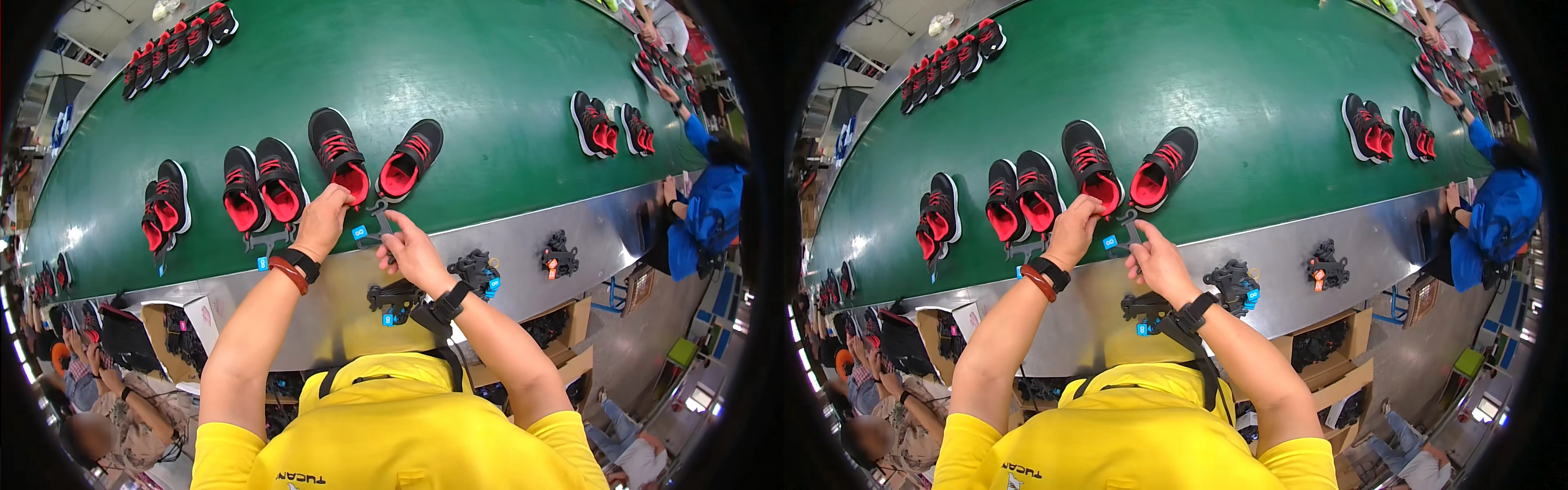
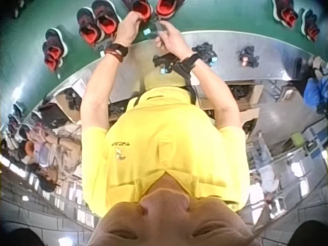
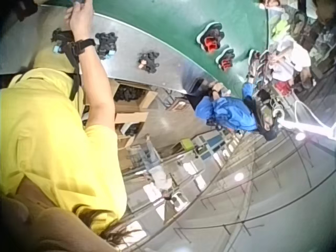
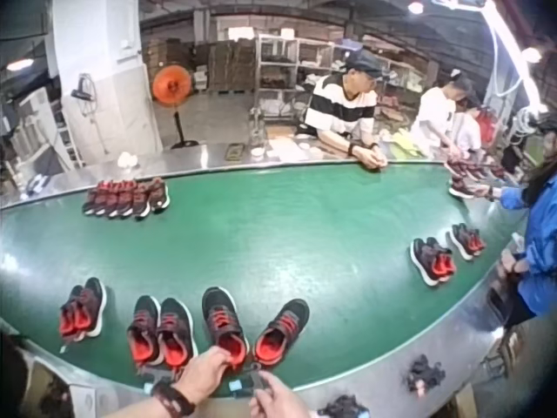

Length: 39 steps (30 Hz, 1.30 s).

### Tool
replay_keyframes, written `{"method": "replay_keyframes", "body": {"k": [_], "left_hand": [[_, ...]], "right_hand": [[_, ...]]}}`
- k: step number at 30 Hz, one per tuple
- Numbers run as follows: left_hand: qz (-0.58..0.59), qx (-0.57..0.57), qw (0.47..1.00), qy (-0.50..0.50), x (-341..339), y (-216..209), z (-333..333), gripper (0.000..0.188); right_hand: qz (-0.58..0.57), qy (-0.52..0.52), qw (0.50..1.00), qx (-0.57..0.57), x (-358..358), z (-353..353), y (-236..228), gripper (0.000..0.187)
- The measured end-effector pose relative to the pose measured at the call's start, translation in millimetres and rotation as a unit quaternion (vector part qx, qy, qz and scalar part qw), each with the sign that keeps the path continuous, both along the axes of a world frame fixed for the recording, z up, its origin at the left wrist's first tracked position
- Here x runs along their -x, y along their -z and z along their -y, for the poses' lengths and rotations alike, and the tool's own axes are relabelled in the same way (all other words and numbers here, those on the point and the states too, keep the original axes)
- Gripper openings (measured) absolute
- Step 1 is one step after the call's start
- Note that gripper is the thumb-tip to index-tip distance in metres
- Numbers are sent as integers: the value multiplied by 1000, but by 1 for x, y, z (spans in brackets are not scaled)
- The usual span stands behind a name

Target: The person attaches small plastic tags to the tongue of black and red sneakers on a green conveyor belt. They repeatedly pick up tags from a nearby box, clip them onto each shoe, and move the shoes along the belt. Other workers are visible in the background performing similar tasks.

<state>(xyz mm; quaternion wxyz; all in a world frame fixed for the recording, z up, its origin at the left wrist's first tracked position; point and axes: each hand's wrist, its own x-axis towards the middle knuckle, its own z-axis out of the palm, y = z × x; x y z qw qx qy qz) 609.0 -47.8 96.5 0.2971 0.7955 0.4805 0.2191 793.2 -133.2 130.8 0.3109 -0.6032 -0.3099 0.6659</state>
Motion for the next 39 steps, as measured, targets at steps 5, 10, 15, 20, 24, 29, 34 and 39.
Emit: {"method": "replay_keyframes", "body": {"k": [5, 10, 15, 20, 24, 29, 34, 39], "left_hand": [[17, 5, 1000, -23, 1, 3, 1, 20], [2, 12, 1000, -9, 2, 2, -3, 18], [-21, -16, 999, 19, 2, 3, -17, 17], [-131, -35, 973, 188, 8, -15, -12, 38], [-140, -30, 981, 132, 7, -7, -2, 43], [-171, 45, 982, 70, 2, -24, 7, 40], [-193, 89, 975, 56, 4, -22, 9, 46], [-202, 92, 974, 43, -9, -25, 12, 50]], "right_hand": [[-14, 28, 1000, 0, 14, -7, 9, 47], [4, -73, 997, -5, 15, -10, 18, 47], [-3, -171, 985, 2, -2, -32, 18, 45], [-70, -144, 986, 38, -30, -48, 9, 36], [203, -157, 937, -237, -33, -57, 15, 25], [350, -257, 847, -306, -52, -68, 23, 26], [488, -311, 726, -372, -56, -73, 13, 28], [522, -345, 641, -444, -66, -75, 12, 27]]}}
